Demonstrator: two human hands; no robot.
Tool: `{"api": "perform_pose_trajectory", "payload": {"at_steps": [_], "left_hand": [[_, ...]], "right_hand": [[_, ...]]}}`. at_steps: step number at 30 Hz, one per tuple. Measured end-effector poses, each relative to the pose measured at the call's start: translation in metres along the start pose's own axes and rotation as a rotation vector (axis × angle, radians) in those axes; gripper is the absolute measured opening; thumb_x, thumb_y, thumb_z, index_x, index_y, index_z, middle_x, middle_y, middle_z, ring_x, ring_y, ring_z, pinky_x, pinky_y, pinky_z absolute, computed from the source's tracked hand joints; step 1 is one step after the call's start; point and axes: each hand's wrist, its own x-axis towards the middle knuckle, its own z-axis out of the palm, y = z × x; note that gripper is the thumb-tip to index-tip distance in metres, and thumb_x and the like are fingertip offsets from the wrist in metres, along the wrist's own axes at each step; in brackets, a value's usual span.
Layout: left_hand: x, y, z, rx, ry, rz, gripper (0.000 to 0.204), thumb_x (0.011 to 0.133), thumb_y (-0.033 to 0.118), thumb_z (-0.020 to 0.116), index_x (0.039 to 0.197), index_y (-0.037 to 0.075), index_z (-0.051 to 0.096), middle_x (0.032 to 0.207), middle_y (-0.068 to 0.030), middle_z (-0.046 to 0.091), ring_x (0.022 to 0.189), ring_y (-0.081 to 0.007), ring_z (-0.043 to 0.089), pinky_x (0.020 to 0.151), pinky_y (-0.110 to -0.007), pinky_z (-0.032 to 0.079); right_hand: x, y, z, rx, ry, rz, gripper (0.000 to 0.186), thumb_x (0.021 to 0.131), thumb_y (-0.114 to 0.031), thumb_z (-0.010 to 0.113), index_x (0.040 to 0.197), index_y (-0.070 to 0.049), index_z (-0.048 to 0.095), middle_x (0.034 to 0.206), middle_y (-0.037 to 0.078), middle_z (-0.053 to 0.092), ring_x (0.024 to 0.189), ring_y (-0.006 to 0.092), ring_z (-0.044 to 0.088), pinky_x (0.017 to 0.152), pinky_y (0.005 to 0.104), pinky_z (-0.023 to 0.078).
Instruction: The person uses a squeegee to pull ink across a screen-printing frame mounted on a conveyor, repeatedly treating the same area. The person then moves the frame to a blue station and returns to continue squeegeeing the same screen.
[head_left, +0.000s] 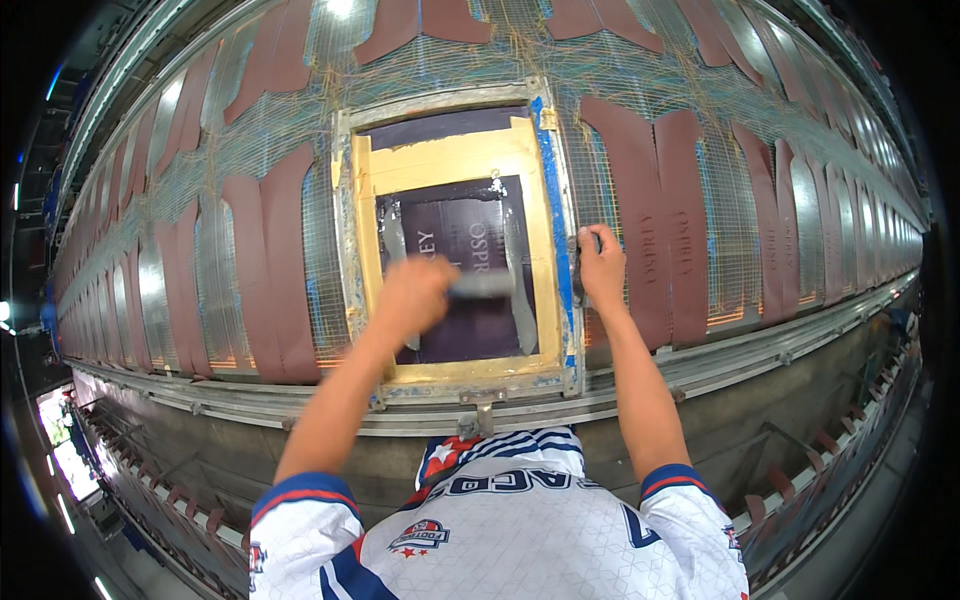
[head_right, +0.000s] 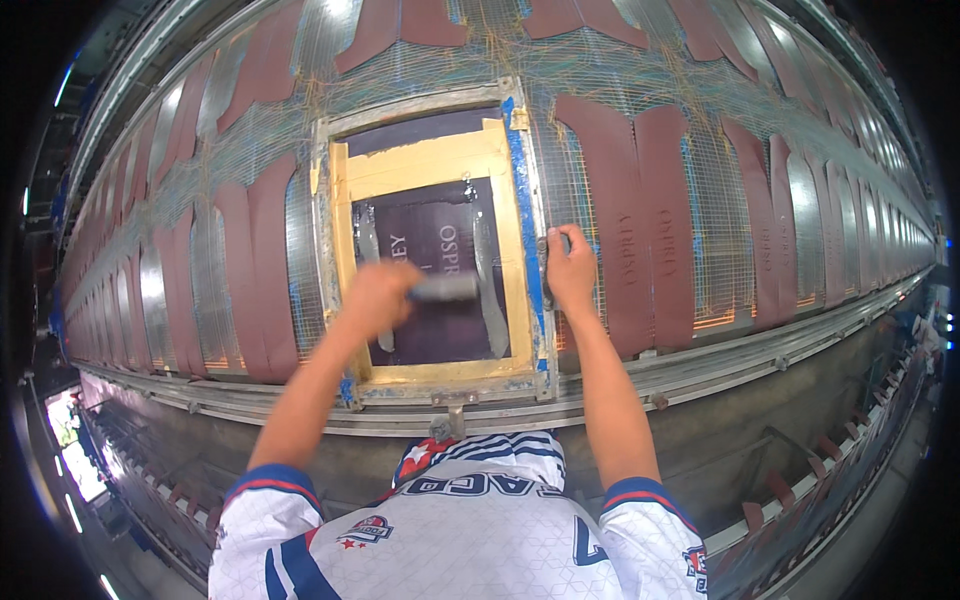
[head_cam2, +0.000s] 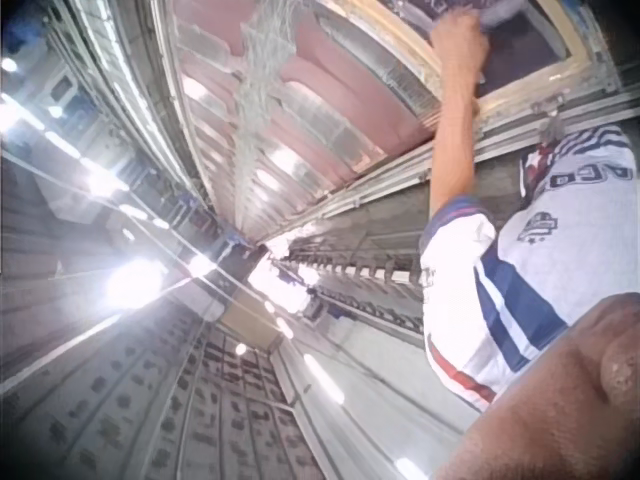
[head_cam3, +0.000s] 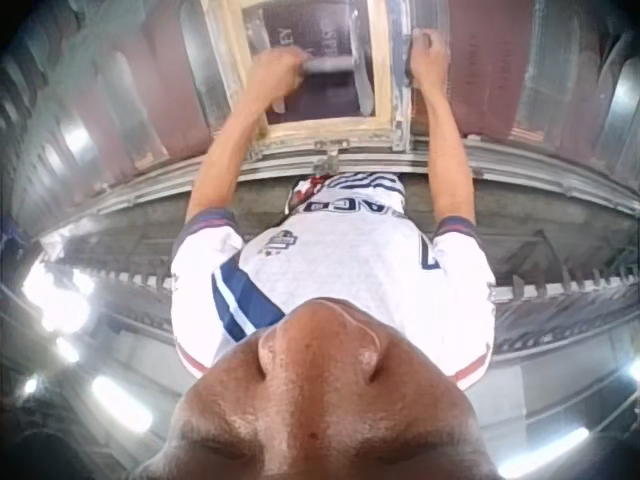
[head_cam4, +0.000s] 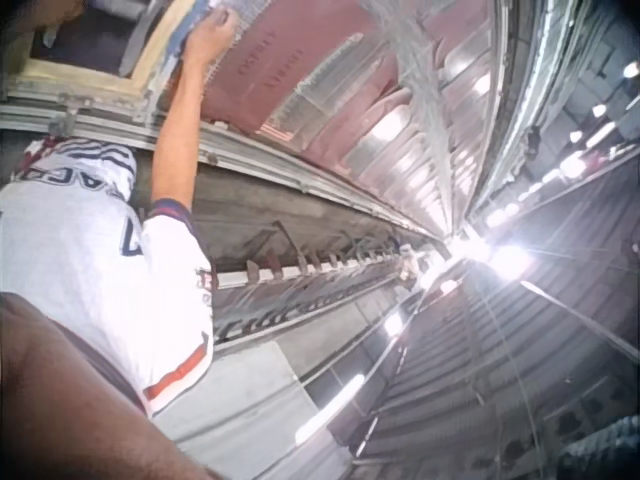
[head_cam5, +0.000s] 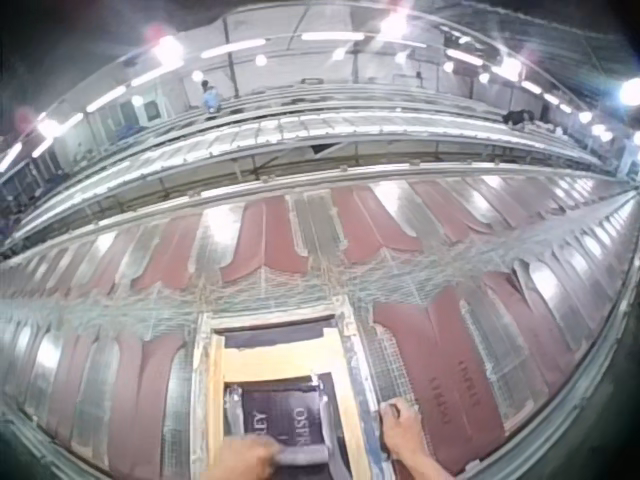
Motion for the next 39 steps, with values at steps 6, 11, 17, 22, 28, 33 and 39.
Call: {"api": "perform_pose_trajectory", "payload": {"at_steps": [6,11,17,22,28,33,39], "left_hand": [[-0.037,0.023,0.008,-0.108,0.047,0.035,0.026,0.066,0.010,0.077,0.092,0.012,0.074,0.094,-0.0068,0.073,0.089,-0.0311,0.071,0.074,-0.044,0.057],[0.075,-0.048,-0.043,0.074,0.111,-0.044,0.030,0.073,0.029,0.082,0.098,0.013,0.077,0.091,-0.0110,0.073,0.085,-0.0341,0.070,0.077,-0.046,0.056],[0.058,-0.037,-0.022,0.034,0.111,-0.061,0.031,0.073,0.024,0.082,0.101,0.011,0.077,0.097,-0.0114,0.074,0.089,-0.0350,0.070,0.081,-0.045,0.056],[-0.075,0.059,0.032,-0.019,0.175,0.018,0.024,0.069,0.005,0.068,0.092,0.010,0.069,0.090,-0.0042,0.069,0.079,-0.0273,0.067,0.070,-0.042,0.055],[-0.107,0.071,0.040,0.015,0.286,-0.041,0.048,0.063,0.008,0.077,0.110,0.012,0.068,0.110,-0.0014,0.070,0.097,-0.0226,0.063,0.086,-0.039,0.047],[-0.144,0.020,0.025,-0.056,0.283,-0.103,0.045,0.063,0.007,0.077,0.108,0.012,0.069,0.109,0.0000,0.070,0.097,-0.0226,0.063,0.085,-0.040,0.047],[-0.250,-0.140,-0.017,0.005,0.271,-0.102,0.047,0.062,0.007,0.079,0.108,0.014,0.070,0.109,0.0011,0.070,0.091,-0.0223,0.064,0.080,-0.038,0.048]], "right_hand": [[0.003,-0.004,-0.002,-0.007,-0.029,0.068,0.026,0.099,-0.030,0.060,0.100,-0.005,0.066,0.073,0.011,0.063,0.067,0.0226,0.060,0.068,0.0387,0.046],[0.003,-0.005,0.002,-0.040,-0.032,0.053,0.027,0.098,-0.032,0.061,0.102,-0.005,0.066,0.076,0.014,0.066,0.068,0.0264,0.062,0.068,0.0405,0.047],[0.000,-0.003,0.000,-0.002,-0.046,0.020,0.027,0.099,-0.031,0.061,0.103,-0.005,0.066,0.075,0.014,0.065,0.064,0.0242,0.060,0.066,0.0406,0.046],[0.002,-0.001,-0.003,-0.032,-0.052,0.124,0.027,0.099,-0.030,0.061,0.104,-0.004,0.067,0.081,0.016,0.067,0.071,0.0270,0.063,0.070,0.0394,0.048],[0.005,-0.016,-0.012,-0.006,-0.053,0.024,0.023,0.098,-0.023,0.062,0.107,-0.003,0.069,0.093,0.013,0.072,0.083,0.0205,0.066,0.076,0.0366,0.049],[-0.027,-0.066,0.034,0.100,-0.074,-0.004,0.019,0.098,-0.021,0.061,0.101,-0.003,0.068,0.084,0.010,0.068,0.076,0.0157,0.061,0.072,0.0316,0.048],[-0.116,-0.122,0.216,0.182,-0.061,-0.062,0.025,0.098,-0.026,0.062,0.103,-0.003,0.067,0.094,0.019,0.070,0.091,0.0329,0.068,0.083,0.0410,0.051]]}}
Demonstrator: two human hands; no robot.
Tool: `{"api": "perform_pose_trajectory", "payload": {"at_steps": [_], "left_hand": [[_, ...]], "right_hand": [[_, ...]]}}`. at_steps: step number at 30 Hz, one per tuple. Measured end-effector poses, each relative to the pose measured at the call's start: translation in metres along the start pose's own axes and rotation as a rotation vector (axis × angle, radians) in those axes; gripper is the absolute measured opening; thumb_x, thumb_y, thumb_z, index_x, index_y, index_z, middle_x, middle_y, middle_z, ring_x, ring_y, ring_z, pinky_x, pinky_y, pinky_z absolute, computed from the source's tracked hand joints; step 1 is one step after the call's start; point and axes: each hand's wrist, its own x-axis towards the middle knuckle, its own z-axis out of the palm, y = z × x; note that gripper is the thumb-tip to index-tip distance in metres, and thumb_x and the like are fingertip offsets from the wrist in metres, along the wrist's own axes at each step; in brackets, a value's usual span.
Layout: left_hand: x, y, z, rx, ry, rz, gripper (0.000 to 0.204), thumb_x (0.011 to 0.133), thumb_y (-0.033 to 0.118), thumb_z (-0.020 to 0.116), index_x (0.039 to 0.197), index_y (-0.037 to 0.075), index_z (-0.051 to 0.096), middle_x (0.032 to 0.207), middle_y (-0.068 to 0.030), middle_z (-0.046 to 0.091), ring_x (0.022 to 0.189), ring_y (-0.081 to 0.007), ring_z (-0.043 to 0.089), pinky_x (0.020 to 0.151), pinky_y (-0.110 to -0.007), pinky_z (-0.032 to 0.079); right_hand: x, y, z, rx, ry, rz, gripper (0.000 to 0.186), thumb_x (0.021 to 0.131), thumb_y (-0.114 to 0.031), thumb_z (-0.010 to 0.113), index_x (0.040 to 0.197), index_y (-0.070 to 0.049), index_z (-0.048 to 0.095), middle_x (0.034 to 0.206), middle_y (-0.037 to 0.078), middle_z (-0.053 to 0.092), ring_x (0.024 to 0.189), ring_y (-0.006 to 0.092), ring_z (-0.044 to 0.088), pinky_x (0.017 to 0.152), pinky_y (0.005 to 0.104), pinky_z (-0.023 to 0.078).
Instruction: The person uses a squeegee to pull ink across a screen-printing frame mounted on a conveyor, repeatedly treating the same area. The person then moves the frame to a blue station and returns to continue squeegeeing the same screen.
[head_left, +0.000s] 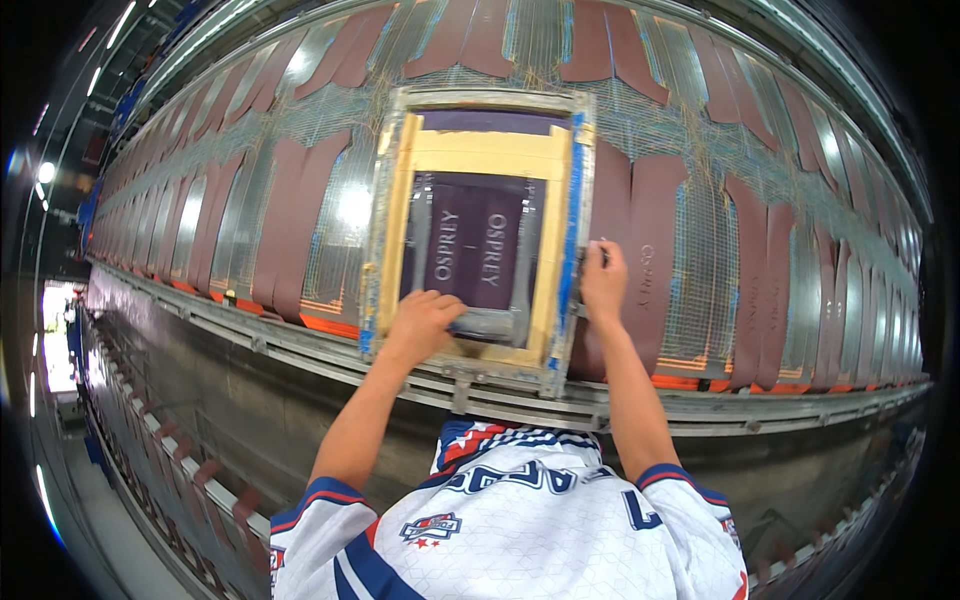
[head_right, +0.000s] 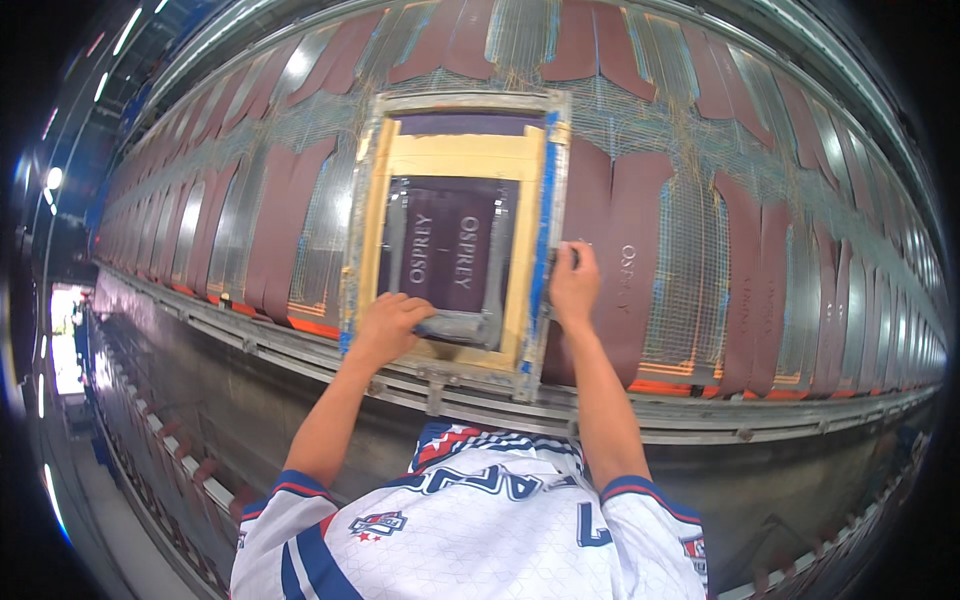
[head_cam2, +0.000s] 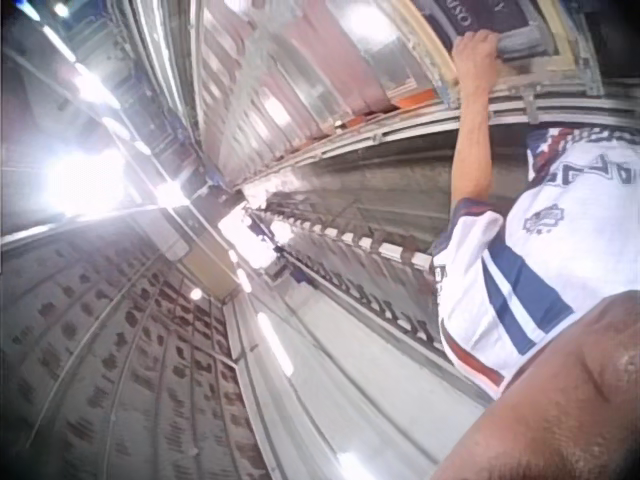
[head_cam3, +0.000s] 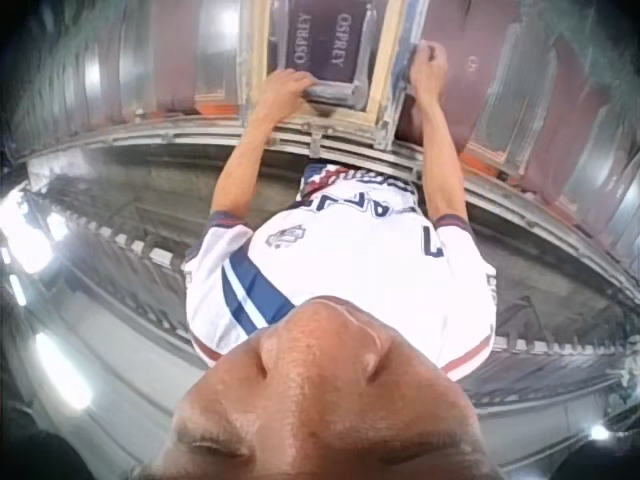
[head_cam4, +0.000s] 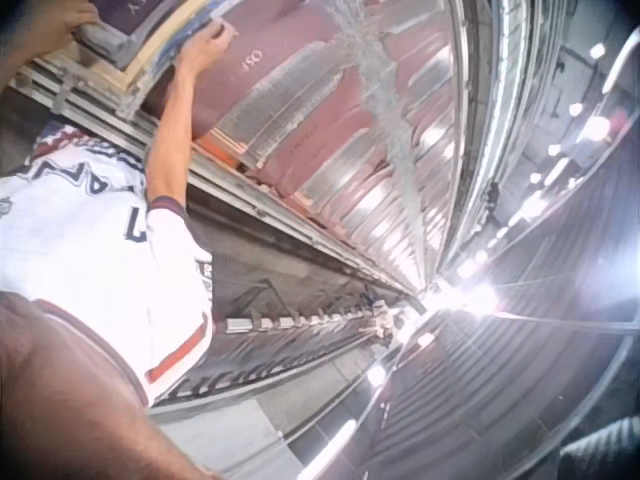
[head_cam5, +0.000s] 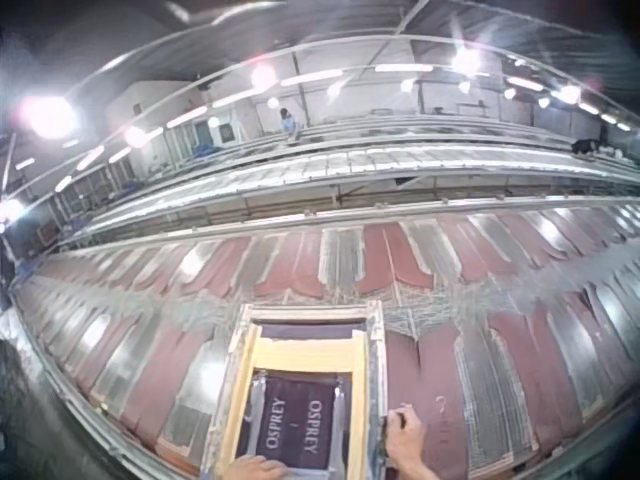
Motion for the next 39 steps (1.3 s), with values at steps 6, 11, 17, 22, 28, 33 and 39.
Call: {"api": "perform_pose_trajectory", "payload": {"at_steps": [6,11,17,22,28,33,39], "left_hand": [[-0.061,-0.035,-0.026,0.088,-0.035,-0.006,0.043,0.066,0.008,0.074,0.109,0.011,0.068,0.108,0.0001,0.069,0.087,-0.0217,0.063,0.080,-0.037,0.047],[-0.092,-0.041,-0.004,0.113,-0.090,0.124,0.037,0.072,0.008,0.068,0.110,0.011,0.069,0.113,-0.0015,0.070,0.087,-0.0225,0.063,0.080,-0.038,0.047],[0.008,-0.107,0.001,0.130,0.045,0.194,0.030,0.079,0.008,0.063,0.108,0.010,0.067,0.108,-0.0029,0.069,0.089,-0.0230,0.063,0.081,-0.039,0.048],[0.127,-0.157,-0.029,0.022,-0.077,0.083,0.030,0.073,0.012,0.076,0.103,0.012,0.074,0.096,-0.0089,0.073,0.088,-0.0326,0.067,0.079,-0.045,0.053],[0.196,-0.185,-0.053,0.064,-0.204,0.066,0.038,0.073,0.028,0.083,0.106,0.010,0.077,0.092,-0.0110,0.073,0.087,-0.0344,0.069,0.078,-0.045,0.055],[0.150,-0.165,-0.034,0.012,-0.196,0.039,0.029,0.072,0.019,0.081,0.099,0.012,0.076,0.094,-0.0098,0.073,0.091,-0.0323,0.070,0.081,-0.045,0.056],[0.014,-0.107,-0.024,-0.088,-0.330,0.054,0.036,0.064,0.009,0.080,0.099,0.014,0.075,0.097,-0.0070,0.073,0.092,-0.0293,0.071,0.080,-0.043,0.056]], "right_hand": [[-0.026,-0.025,0.060,-0.096,0.002,0.017,0.025,0.099,-0.029,0.062,0.103,-0.005,0.066,0.071,0.013,0.064,0.062,0.0236,0.060,0.063,0.0408,0.046],[-0.024,-0.019,0.069,-0.199,-0.020,0.098,0.027,0.101,-0.030,0.060,0.103,-0.003,0.064,0.072,0.008,0.061,0.066,0.0187,0.057,0.066,0.0380,0.046],[-0.023,-0.020,0.069,-0.293,-0.006,0.071,0.027,0.100,-0.030,0.059,0.104,-0.004,0.064,0.080,0.018,0.066,0.075,0.0349,0.065,0.071,0.0434,0.049],[-0.031,-0.029,0.075,-0.227,0.034,0.112,0.026,0.099,-0.029,0.060,0.103,-0.004,0.063,0.080,0.021,0.067,0.074,0.0387,0.066,0.070,0.0448,0.049],[-0.025,-0.026,0.079,-0.214,0.043,0.097,0.025,0.100,-0.028,0.059,0.102,-0.004,0.063,0.075,0.020,0.065,0.068,0.0339,0.064,0.066,0.0438,0.048],[-0.026,-0.024,0.077,-0.257,0.044,0.064,0.026,0.100,-0.029,0.059,0.102,-0.004,0.064,0.073,0.017,0.064,0.066,0.0305,0.063,0.065,0.0427,0.048],[-0.026,-0.020,0.075,-0.243,0.060,0.096,0.027,0.099,-0.031,0.060,0.102,-0.004,0.064,0.072,0.015,0.063,0.067,0.0280,0.061,0.067,0.0424,0.047]]}}
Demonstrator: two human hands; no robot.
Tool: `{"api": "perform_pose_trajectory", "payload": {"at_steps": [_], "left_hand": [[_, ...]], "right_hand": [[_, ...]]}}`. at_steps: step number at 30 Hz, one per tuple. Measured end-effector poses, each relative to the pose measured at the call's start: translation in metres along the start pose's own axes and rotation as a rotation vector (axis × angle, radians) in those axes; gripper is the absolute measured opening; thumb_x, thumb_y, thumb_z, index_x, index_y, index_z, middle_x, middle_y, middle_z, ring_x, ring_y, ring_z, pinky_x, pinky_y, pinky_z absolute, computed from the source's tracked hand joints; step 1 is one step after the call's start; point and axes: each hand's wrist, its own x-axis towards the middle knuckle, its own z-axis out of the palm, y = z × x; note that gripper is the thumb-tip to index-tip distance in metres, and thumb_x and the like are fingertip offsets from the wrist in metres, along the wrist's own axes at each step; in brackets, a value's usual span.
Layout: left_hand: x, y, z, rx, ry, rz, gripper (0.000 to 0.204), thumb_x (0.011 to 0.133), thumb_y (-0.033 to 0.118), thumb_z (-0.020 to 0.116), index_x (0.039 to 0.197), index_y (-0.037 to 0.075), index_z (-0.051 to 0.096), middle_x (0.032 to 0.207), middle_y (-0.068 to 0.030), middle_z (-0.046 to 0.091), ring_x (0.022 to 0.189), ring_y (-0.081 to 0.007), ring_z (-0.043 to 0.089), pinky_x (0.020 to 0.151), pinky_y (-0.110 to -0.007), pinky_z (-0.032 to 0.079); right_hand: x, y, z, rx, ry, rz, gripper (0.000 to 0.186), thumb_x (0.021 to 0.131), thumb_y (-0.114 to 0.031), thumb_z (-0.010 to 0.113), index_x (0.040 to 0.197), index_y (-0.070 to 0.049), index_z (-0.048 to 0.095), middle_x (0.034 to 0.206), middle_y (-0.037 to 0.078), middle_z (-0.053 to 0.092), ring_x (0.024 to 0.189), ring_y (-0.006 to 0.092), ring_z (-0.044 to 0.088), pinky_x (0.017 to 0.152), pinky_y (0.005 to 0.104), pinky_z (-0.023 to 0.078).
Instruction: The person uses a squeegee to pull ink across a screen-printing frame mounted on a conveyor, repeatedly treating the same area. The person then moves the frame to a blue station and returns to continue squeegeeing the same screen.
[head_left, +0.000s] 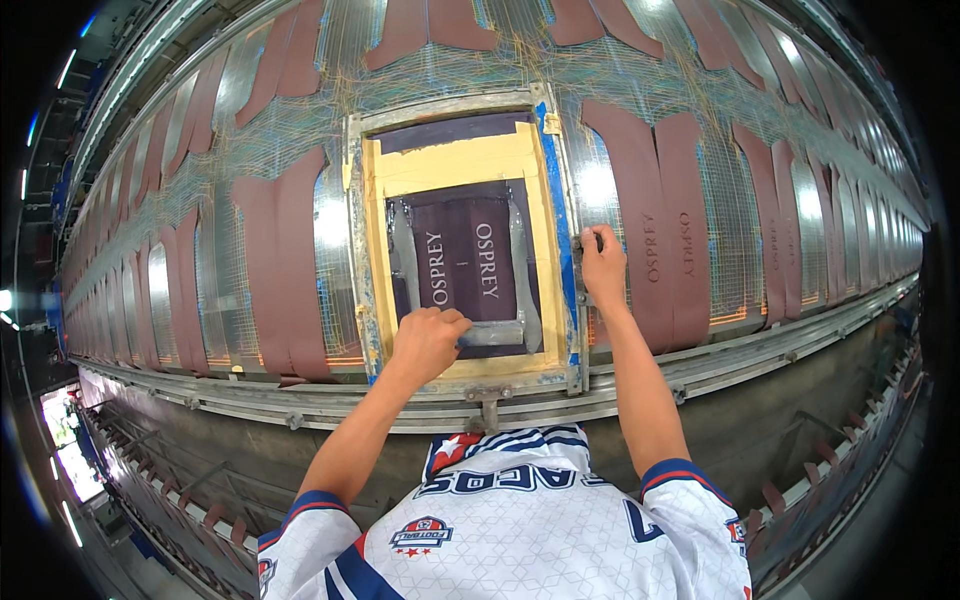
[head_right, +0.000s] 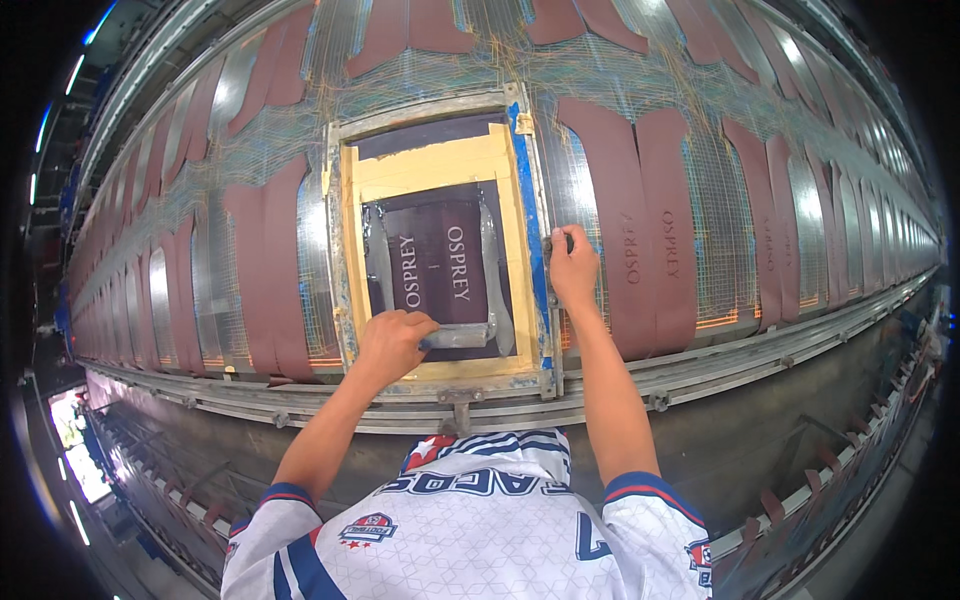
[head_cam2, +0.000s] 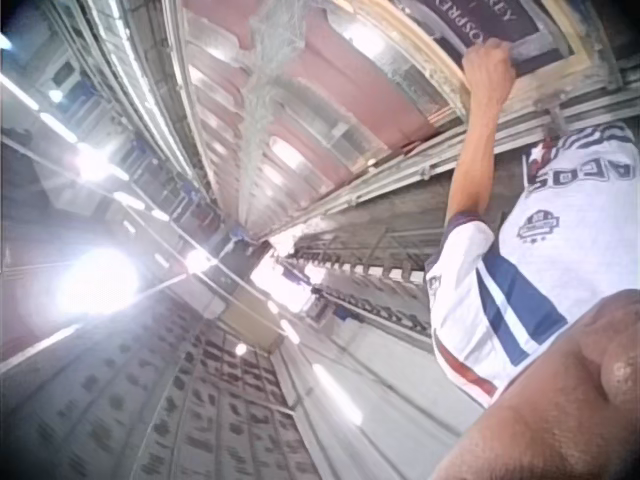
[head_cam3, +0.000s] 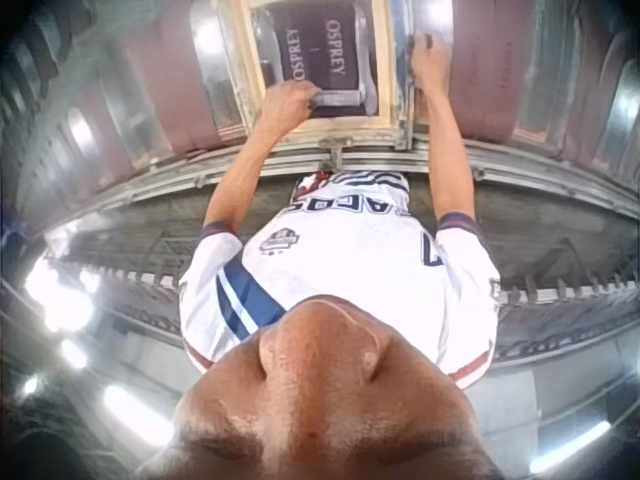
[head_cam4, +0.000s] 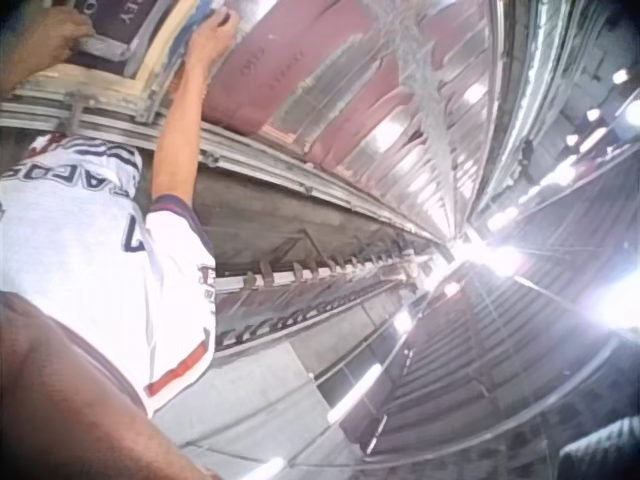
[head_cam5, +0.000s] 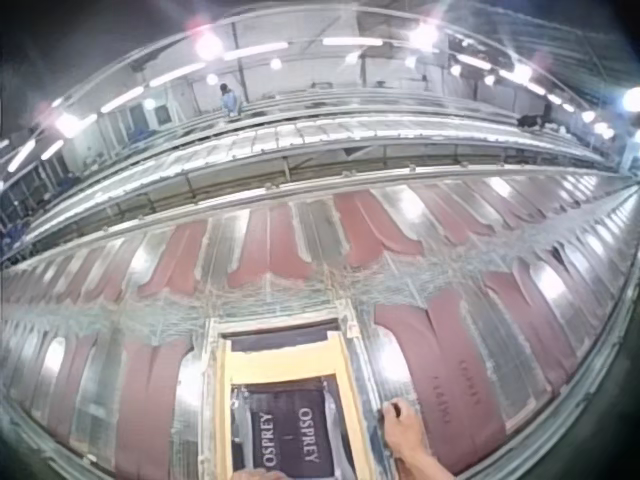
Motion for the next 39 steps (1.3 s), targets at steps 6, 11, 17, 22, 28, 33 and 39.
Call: {"api": "perform_pose_trajectory", "payload": {"at_steps": [6,11,17,22,28,33,39], "left_hand": [[0.101,-0.053,-0.059,0.053,0.124,-0.020,0.028,0.073,0.019,0.081,0.099,0.012,0.076,0.099,-0.0100,0.073,0.092,-0.0326,0.070,0.083,-0.044,0.056],[0.137,-0.075,-0.071,0.160,0.159,-0.048,0.030,0.074,0.026,0.082,0.100,0.012,0.076,0.097,-0.0092,0.074,0.089,-0.0329,0.070,0.080,-0.045,0.056],[0.005,0.004,0.019,0.061,0.254,0.079,0.027,0.068,0.003,0.068,0.093,0.012,0.073,0.092,-0.0072,0.072,0.082,-0.0299,0.069,0.069,-0.044,0.056],[-0.054,0.039,0.046,0.082,0.381,0.010,0.044,0.062,0.000,0.071,0.104,0.010,0.069,0.105,-0.0014,0.071,0.090,-0.0233,0.064,0.080,-0.040,0.049],[-0.070,0.016,0.017,0.013,0.367,-0.022,0.048,0.062,0.001,0.072,0.109,0.013,0.068,0.107,-0.0005,0.069,0.091,-0.0229,0.063,0.081,-0.040,0.047],[-0.126,-0.084,-0.030,0.056,0.336,-0.016,0.044,0.060,0.001,0.075,0.103,0.010,0.071,0.104,-0.0037,0.071,0.092,-0.0274,0.064,0.081,-0.043,0.048],[-0.168,-0.145,-0.036,0.099,0.251,-0.055,0.053,0.055,0.002,0.080,0.106,0.011,0.071,0.106,-0.0028,0.072,0.091,-0.0266,0.064,0.081,-0.042,0.047]], "right_hand": [[0.003,0.002,0.002,0.002,0.022,-0.040,0.027,0.099,-0.030,0.060,0.102,-0.004,0.064,0.073,0.016,0.063,0.069,0.0294,0.061,0.069,0.0420,0.048],[0.002,-0.002,0.001,0.026,-0.015,-0.019,0.028,0.099,-0.031,0.060,0.100,-0.004,0.063,0.074,0.016,0.062,0.069,0.0309,0.061,0.069,0.0422,0.047],[0.004,0.010,0.000,0.045,-0.068,0.110,0.026,0.100,-0.030,0.059,0.104,-0.004,0.064,0.080,0.016,0.066,0.076,0.0310,0.064,0.073,0.0418,0.048],[0.003,-0.005,-0.005,-0.025,-0.085,0.056,0.028,0.099,-0.030,0.060,0.108,-0.004,0.066,0.089,0.016,0.071,0.084,0.0289,0.067,0.078,0.0416,0.049],[-0.009,-0.065,-0.004,-0.026,-0.079,0.036,0.027,0.099,-0.029,0.060,0.106,-0.003,0.067,0.100,0.014,0.070,0.088,0.0283,0.065,0.080,0.0416,0.050],[-0.071,-0.110,0.102,0.121,-0.033,-0.218,0.024,0.098,-0.026,0.061,0.099,-0.003,0.066,0.093,0.017,0.068,0.090,0.0344,0.067,0.081,0.0446,0.051],[-0.107,-0.127,0.176,0.251,-0.056,-0.051,0.019,0.097,-0.024,0.061,0.099,-0.005,0.063,0.074,0.022,0.066,0.074,0.0422,0.068,0.066,0.0472,0.050]]}}
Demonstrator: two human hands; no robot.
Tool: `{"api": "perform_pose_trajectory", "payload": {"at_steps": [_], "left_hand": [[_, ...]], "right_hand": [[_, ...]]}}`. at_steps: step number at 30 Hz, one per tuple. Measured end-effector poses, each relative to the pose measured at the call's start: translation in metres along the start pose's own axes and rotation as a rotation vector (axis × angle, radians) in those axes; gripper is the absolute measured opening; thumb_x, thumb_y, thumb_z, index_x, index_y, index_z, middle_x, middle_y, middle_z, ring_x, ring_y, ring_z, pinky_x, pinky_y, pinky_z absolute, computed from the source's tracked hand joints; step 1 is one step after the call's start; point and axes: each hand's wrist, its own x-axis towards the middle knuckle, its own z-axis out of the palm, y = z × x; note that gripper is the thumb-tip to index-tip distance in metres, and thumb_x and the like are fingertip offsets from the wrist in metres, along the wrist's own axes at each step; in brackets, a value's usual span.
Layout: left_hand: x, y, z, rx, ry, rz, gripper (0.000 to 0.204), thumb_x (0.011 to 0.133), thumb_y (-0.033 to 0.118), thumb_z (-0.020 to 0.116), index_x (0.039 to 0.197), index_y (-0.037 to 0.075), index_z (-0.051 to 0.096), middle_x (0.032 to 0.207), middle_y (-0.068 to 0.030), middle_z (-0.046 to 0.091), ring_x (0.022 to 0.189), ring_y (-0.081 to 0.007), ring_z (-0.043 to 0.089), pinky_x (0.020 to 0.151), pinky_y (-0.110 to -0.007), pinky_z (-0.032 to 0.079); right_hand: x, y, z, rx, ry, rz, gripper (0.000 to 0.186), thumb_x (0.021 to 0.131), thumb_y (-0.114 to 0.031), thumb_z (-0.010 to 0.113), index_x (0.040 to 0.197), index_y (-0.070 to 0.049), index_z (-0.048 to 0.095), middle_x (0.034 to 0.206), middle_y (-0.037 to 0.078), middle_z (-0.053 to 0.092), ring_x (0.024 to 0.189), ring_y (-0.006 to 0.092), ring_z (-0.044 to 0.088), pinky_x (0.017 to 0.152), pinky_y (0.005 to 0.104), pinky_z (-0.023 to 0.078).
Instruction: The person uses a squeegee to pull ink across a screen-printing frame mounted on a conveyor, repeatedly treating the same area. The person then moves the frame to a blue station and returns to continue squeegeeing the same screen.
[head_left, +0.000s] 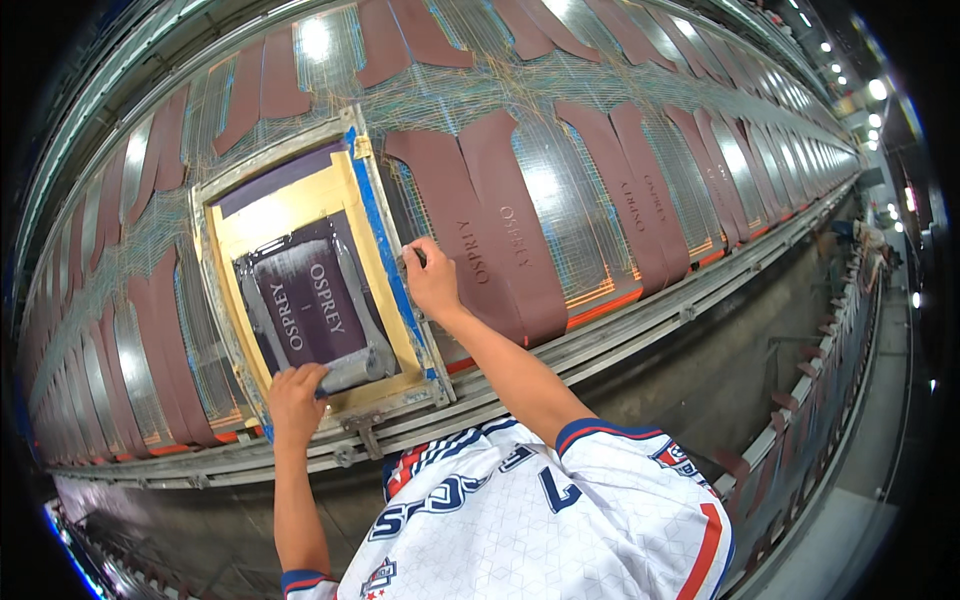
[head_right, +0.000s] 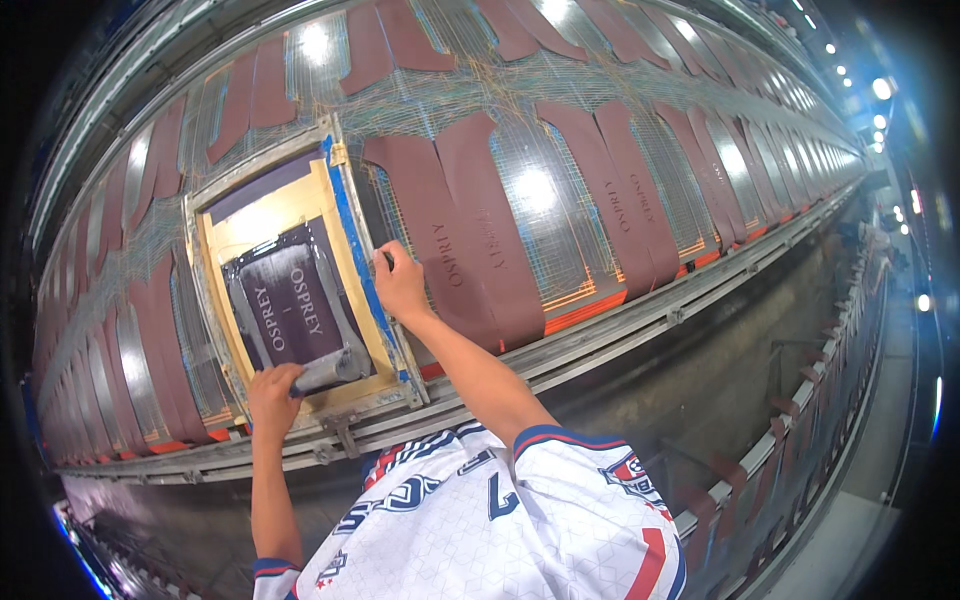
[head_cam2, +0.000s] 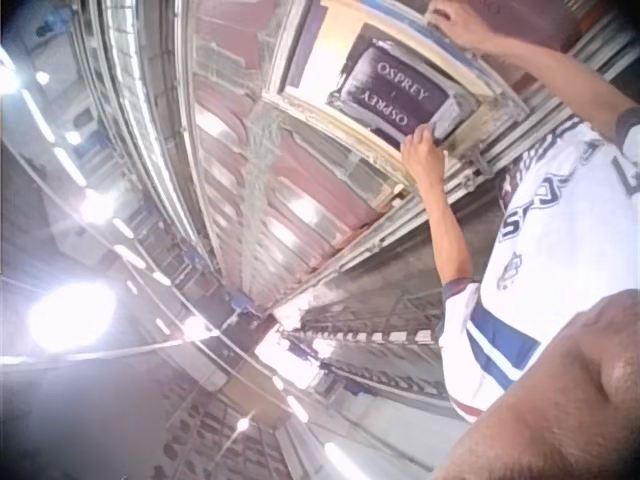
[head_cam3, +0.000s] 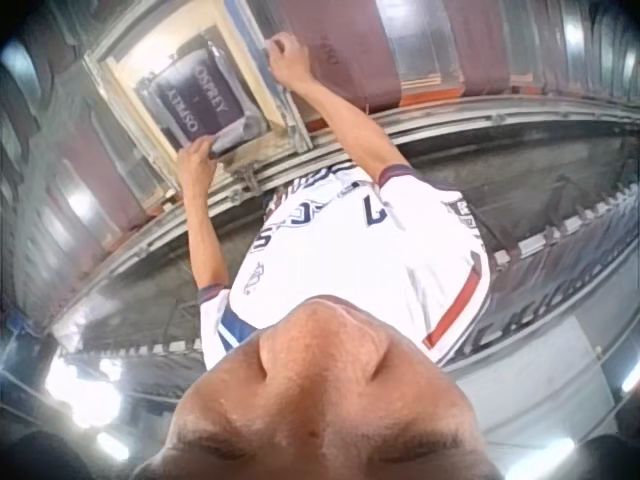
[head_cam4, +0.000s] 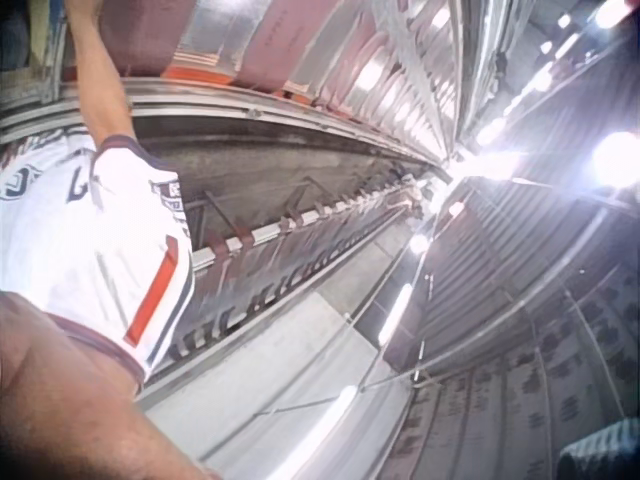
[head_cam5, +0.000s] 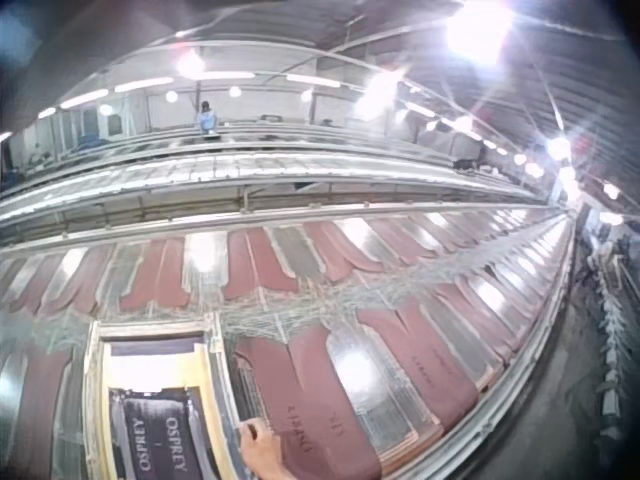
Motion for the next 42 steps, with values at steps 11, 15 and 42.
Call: {"api": "perform_pose_trajectory", "payload": {"at_steps": [11,15,42], "left_hand": [[-0.074,-0.041,0.000,0.006,-0.025,0.067,0.053,0.061,0.003,0.070,0.113,0.012,0.067,0.115,-0.0036,0.069,0.094,-0.0270,0.063,0.083,-0.044,0.046],[0.015,-0.102,-0.003,0.096,0.145,0.122,0.029,0.077,0.002,0.060,0.103,0.012,0.068,0.101,-0.0034,0.071,0.089,-0.0246,0.065,0.079,-0.041,0.047],[0.069,-0.125,-0.034,-0.022,-0.175,0.074,0.034,0.066,0.014,0.083,0.100,0.014,0.076,0.093,-0.0089,0.075,0.086,-0.0302,0.072,0.076,-0.043,0.056]], "right_hand": [[-0.012,-0.017,0.059,-0.239,0.056,-0.001,0.021,0.098,-0.025,0.060,0.103,-0.006,0.066,0.081,0.019,0.070,0.078,0.0363,0.071,0.069,0.0443,0.052],[-0.013,-0.014,0.062,-0.231,0.049,0.027,0.025,0.098,-0.030,0.062,0.100,-0.005,0.066,0.071,0.015,0.066,0.061,0.0297,0.064,0.062,0.0414,0.048],[-0.007,-0.018,0.058,-0.202,0.039,0.085,0.026,0.098,-0.032,0.062,0.099,-0.006,0.065,0.064,0.010,0.058,0.056,0.0202,0.055,0.059,0.0383,0.043]]}}
